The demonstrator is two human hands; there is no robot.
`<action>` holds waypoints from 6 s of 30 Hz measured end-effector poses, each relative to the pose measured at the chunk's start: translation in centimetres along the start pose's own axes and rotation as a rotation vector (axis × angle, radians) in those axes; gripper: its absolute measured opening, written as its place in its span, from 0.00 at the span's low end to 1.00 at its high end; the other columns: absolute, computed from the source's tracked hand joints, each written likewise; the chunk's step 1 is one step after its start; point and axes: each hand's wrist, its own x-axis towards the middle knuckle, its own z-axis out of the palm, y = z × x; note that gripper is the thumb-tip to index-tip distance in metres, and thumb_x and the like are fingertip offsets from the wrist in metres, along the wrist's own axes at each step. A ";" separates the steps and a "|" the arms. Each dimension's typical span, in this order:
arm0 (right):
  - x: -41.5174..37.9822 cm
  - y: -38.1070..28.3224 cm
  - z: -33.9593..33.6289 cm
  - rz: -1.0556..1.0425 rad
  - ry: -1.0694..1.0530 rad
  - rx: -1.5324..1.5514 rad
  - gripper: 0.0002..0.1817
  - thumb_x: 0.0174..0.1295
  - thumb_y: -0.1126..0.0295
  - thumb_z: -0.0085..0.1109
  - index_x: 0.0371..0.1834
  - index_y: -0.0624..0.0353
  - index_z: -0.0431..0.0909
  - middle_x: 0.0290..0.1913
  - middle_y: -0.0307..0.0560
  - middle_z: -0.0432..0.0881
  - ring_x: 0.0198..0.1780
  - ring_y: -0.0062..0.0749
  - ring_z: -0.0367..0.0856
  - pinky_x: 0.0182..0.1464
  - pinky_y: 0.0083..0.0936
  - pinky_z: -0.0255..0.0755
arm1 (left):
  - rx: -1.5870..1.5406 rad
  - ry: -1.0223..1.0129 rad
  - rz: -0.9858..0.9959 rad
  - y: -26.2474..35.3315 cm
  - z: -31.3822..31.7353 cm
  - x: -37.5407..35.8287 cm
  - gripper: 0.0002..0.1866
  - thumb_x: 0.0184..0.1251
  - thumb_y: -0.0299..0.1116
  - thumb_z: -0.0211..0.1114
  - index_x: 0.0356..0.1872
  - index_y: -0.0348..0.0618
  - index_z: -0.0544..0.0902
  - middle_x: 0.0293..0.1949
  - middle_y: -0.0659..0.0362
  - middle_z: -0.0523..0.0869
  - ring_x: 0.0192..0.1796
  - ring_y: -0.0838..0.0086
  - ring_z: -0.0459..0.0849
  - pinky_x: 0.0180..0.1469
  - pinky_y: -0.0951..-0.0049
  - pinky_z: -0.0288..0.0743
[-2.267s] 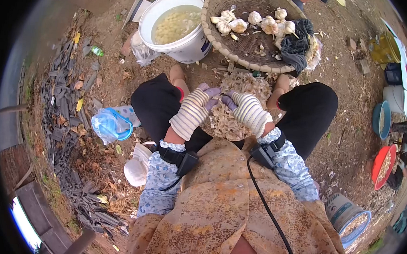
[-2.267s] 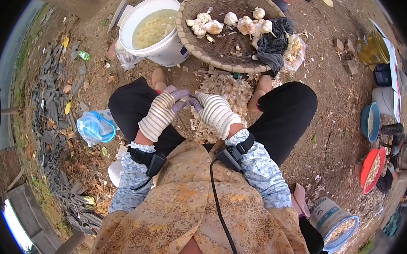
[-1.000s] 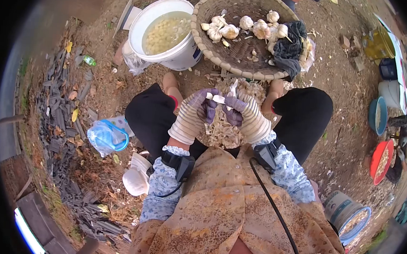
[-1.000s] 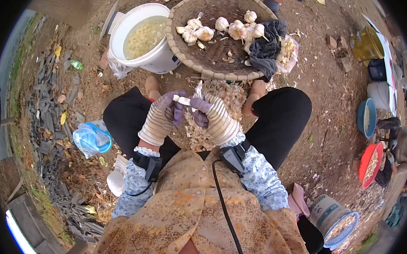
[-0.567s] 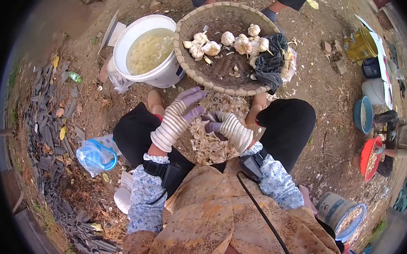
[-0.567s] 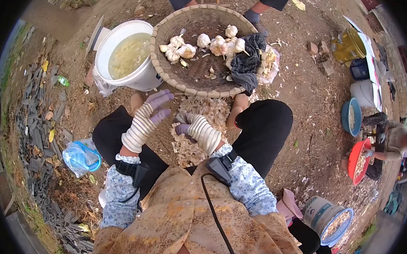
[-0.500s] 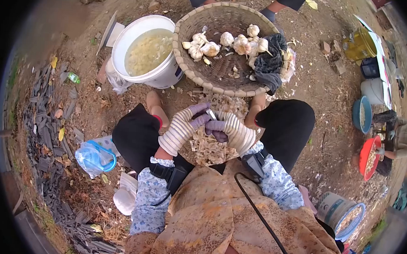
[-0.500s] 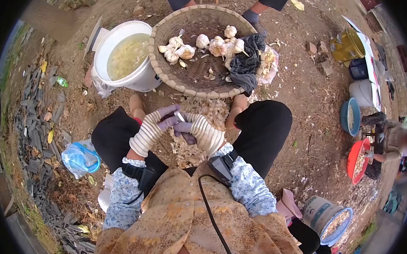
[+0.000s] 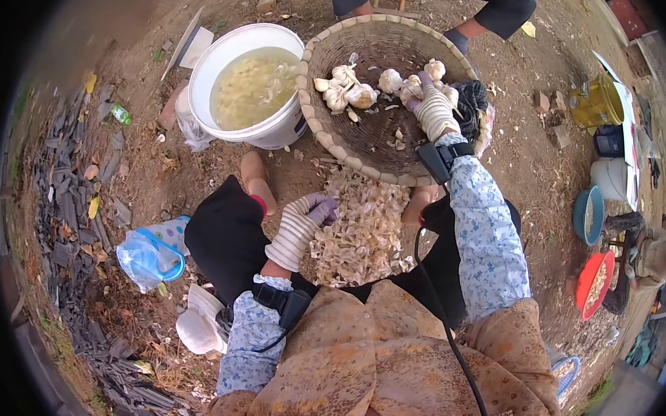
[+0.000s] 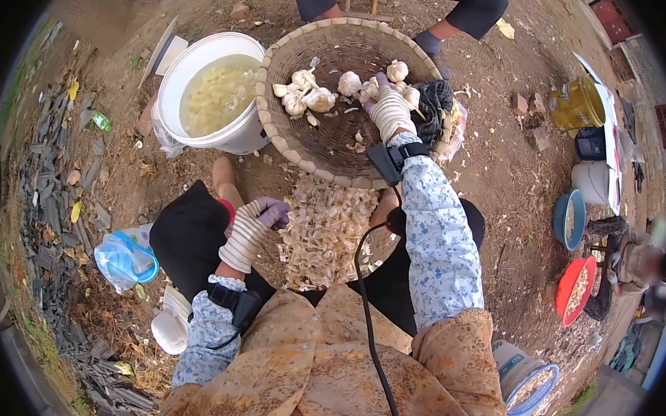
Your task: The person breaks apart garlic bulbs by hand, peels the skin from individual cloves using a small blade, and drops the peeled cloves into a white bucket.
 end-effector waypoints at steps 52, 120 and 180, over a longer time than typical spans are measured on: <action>-29.5 -15.7 -2.6 0.595 -0.470 1.387 0.19 0.53 0.69 0.67 0.49 0.58 0.79 0.31 0.32 0.80 0.20 0.11 0.65 0.23 0.10 0.57 | 0.742 0.619 0.717 -0.1 -1.6 -4.1 0.05 0.66 0.24 0.62 0.41 0.38 0.83 0.28 0.61 0.82 0.23 0.81 0.76 0.26 0.78 0.73; -29.6 -15.8 -2.6 0.308 -0.404 0.909 0.30 0.53 0.72 0.72 0.60 0.66 0.72 0.50 0.43 0.81 0.48 0.23 0.79 0.50 0.21 0.75 | 0.021 -0.035 0.173 4.2 3.9 -9.0 0.20 0.70 0.35 0.63 0.58 0.35 0.75 0.37 0.61 0.84 0.36 0.79 0.82 0.37 0.81 0.78; -29.6 -17.4 -3.0 0.354 -0.578 0.905 0.24 0.57 0.70 0.69 0.57 0.67 0.77 0.47 0.39 0.83 0.46 0.18 0.79 0.52 0.18 0.72 | -0.154 -0.017 0.317 3.0 1.6 -8.2 0.21 0.72 0.42 0.61 0.59 0.42 0.75 0.38 0.61 0.84 0.33 0.83 0.80 0.31 0.82 0.75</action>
